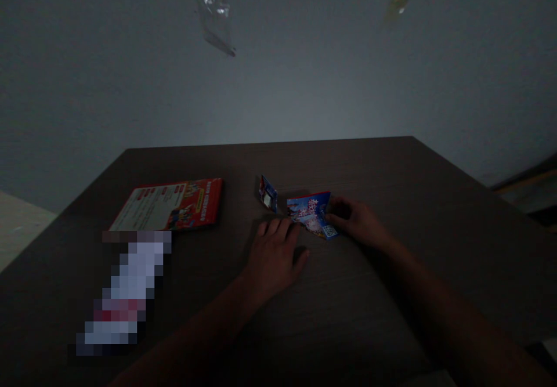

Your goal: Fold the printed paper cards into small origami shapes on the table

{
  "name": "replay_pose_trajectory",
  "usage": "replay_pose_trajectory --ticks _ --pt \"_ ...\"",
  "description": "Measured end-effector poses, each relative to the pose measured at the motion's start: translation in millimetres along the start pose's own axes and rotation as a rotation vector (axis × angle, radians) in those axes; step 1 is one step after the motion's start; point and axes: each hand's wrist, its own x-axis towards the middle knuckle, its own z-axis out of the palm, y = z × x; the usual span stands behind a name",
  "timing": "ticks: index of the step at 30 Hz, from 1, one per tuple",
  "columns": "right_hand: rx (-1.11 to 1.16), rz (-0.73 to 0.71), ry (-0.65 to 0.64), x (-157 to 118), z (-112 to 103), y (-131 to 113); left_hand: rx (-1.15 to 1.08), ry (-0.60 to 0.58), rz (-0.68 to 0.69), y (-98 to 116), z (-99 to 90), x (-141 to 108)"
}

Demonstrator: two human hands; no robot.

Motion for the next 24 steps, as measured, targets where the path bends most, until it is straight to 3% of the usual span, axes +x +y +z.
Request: replay_pose_trajectory --ticks 12,24 --pt "-0.115 -0.065 0.024 3.5 6.1 -3.9 -0.016 -0.002 -0.002 -0.4 -1.5 0.6" --pt "0.121 -0.025 0.003 -0.4 6.1 -3.9 -0.043 0.025 -0.028 -1.3 0.0 0.6"
